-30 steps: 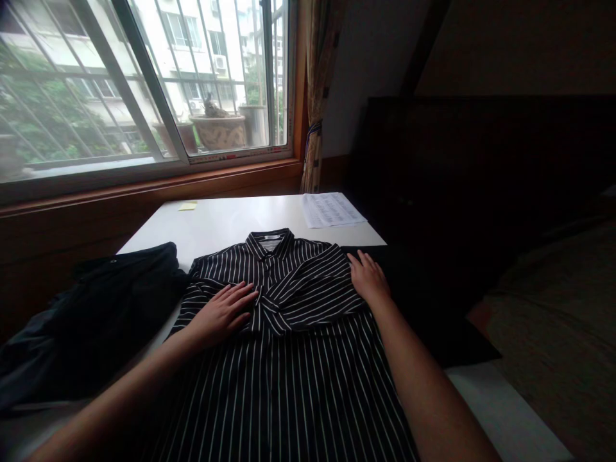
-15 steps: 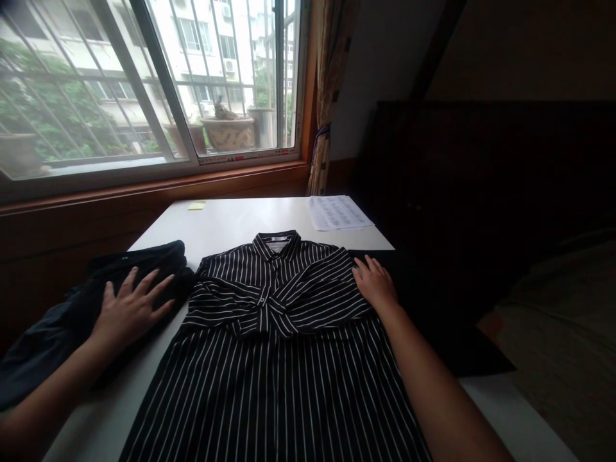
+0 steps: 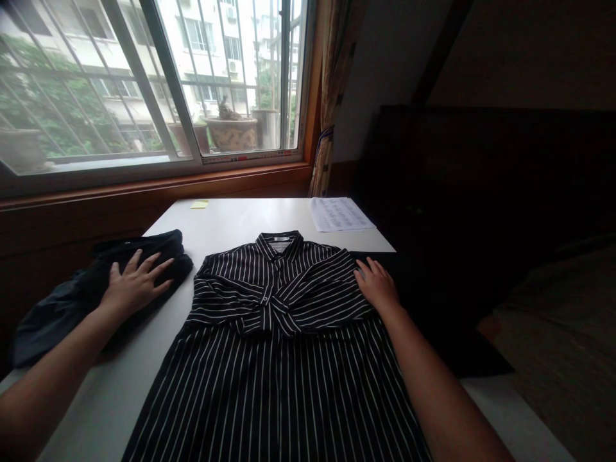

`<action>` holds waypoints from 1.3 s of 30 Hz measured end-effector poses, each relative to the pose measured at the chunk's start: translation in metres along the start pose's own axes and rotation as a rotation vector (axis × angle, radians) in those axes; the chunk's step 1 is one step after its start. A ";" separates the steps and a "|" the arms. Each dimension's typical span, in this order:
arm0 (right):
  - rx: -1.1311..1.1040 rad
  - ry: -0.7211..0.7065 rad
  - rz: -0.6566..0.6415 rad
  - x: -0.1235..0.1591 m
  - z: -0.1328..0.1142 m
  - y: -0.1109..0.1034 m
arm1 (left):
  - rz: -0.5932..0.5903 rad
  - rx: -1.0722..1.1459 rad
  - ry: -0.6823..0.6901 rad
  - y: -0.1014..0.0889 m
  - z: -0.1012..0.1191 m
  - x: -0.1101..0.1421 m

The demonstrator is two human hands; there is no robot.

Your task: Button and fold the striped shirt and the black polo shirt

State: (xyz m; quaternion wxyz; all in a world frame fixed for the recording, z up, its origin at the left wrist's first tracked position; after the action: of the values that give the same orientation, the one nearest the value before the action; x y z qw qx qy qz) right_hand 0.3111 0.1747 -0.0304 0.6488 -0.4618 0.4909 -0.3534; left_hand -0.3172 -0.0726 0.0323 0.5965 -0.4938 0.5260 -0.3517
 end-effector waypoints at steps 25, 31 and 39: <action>-0.508 -0.485 -0.395 0.018 -0.263 -0.115 | 0.015 0.436 0.271 -0.017 0.104 0.102; -0.621 -0.455 -0.633 -0.007 -0.288 -0.122 | 0.062 0.427 0.322 -0.042 0.130 0.106; -1.865 -0.242 -0.837 -0.005 -0.364 -0.175 | 0.367 0.878 0.027 -0.058 0.178 0.090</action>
State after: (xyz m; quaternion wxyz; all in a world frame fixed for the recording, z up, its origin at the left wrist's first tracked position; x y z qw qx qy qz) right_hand -0.0423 0.0305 0.1035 -0.0976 -0.9483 0.3012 0.0195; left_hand -0.1196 -0.1335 0.0555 0.7941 -0.0892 0.4138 -0.4362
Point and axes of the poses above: each hand's wrist, its own x-axis away from the middle knuckle, its own y-axis out of the palm, z = x × y, the point moved 2 cm from there along -x, towards the middle knuckle, and after that the axes turned 6 degrees about x, right-handed, at the moved point
